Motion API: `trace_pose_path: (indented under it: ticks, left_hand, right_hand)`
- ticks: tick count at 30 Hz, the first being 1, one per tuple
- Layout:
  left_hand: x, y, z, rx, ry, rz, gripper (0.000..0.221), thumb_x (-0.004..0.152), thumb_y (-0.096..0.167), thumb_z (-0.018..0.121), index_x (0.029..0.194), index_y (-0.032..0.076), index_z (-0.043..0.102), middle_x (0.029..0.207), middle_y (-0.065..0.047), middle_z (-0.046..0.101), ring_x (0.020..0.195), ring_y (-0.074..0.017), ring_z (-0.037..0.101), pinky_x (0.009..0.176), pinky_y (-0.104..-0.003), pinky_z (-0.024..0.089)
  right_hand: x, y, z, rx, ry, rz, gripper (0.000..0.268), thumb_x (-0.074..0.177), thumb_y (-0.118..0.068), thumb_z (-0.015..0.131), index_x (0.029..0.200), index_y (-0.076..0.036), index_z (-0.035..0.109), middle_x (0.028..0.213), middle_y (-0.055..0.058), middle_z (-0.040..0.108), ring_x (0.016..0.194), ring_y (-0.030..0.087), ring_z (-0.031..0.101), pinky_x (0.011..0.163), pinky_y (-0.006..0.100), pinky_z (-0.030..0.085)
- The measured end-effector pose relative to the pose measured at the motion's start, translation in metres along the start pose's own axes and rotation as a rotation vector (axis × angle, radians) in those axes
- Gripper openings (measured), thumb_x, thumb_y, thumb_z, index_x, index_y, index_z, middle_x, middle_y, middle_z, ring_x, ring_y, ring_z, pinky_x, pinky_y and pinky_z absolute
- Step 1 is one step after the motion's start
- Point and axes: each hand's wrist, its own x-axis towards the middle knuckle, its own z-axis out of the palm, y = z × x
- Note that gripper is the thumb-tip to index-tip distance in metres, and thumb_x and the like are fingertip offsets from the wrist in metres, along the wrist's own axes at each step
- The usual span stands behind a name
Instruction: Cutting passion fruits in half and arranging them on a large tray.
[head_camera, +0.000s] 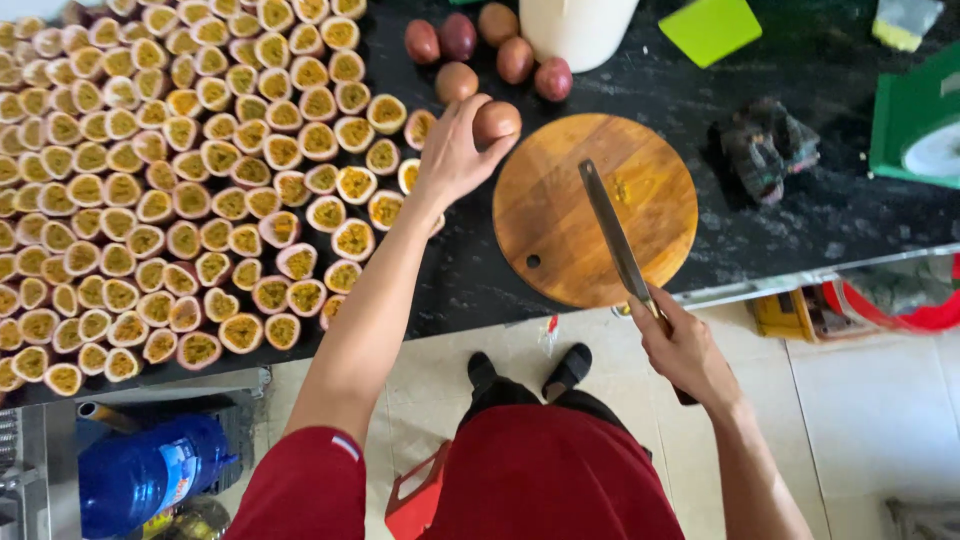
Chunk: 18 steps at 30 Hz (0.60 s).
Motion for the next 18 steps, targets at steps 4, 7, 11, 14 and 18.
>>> trace_pose_path:
  ticks: [4,7,11,14,18]
  left_hand:
    - [-0.054,0.021,0.035,-0.249,0.002,-0.057,0.056,0.098,0.051,0.064,0.125,0.003,0.055,0.114,-0.022,0.068,0.105,-0.0412,0.067,0.088,-0.049,0.053]
    - [-0.086,0.028,0.069,-0.218,-0.037,-0.35,0.049,0.101,0.056,0.043,0.114,0.011,0.058,0.092,-0.015,0.076,0.093,-0.0412,0.072,0.08,-0.052,0.053]
    - [-0.097,0.054,0.088,-0.022,0.006,-0.302,0.043,0.099,0.051,0.047,0.104,0.01,0.059,0.077,-0.019,0.072,0.073,-0.0425,0.07,0.065,-0.053,0.054]
    - [-0.094,0.063,0.096,0.036,0.034,-0.253,0.035,0.098,0.043,0.052,0.101,0.009,0.06,0.071,-0.018,0.07,0.065,-0.039,0.069,0.058,-0.05,0.054]
    - [-0.098,0.061,0.101,0.074,0.149,-0.141,0.024,0.102,0.031,0.056,0.099,0.008,0.06,0.074,-0.017,0.068,0.061,-0.0336,0.068,0.054,-0.044,0.053]
  right_hand:
    - [-0.015,-0.022,0.006,-0.061,0.114,-0.047,0.048,0.098,-0.036,0.061,0.141,-0.014,0.061,0.057,0.013,0.056,0.048,0.017,0.054,0.051,0.037,0.046]
    - [-0.01,-0.021,0.016,-0.026,0.241,-0.166,0.047,0.101,-0.034,0.058,0.144,-0.014,0.058,0.061,0.016,0.056,0.05,0.023,0.055,0.053,0.039,0.047]
    - [0.008,0.0,0.039,-0.011,0.288,-0.276,0.042,0.106,-0.032,0.056,0.141,-0.011,0.057,0.074,0.018,0.066,0.065,0.034,0.067,0.059,0.042,0.051]
    - [0.013,0.0,0.05,-0.019,0.296,-0.278,0.04,0.106,-0.031,0.056,0.139,-0.01,0.057,0.079,0.022,0.069,0.074,0.041,0.071,0.061,0.046,0.053]
    - [0.007,-0.013,0.059,-0.011,0.272,-0.268,0.039,0.106,-0.032,0.053,0.138,-0.01,0.057,0.077,0.027,0.067,0.076,0.045,0.071,0.062,0.051,0.053]
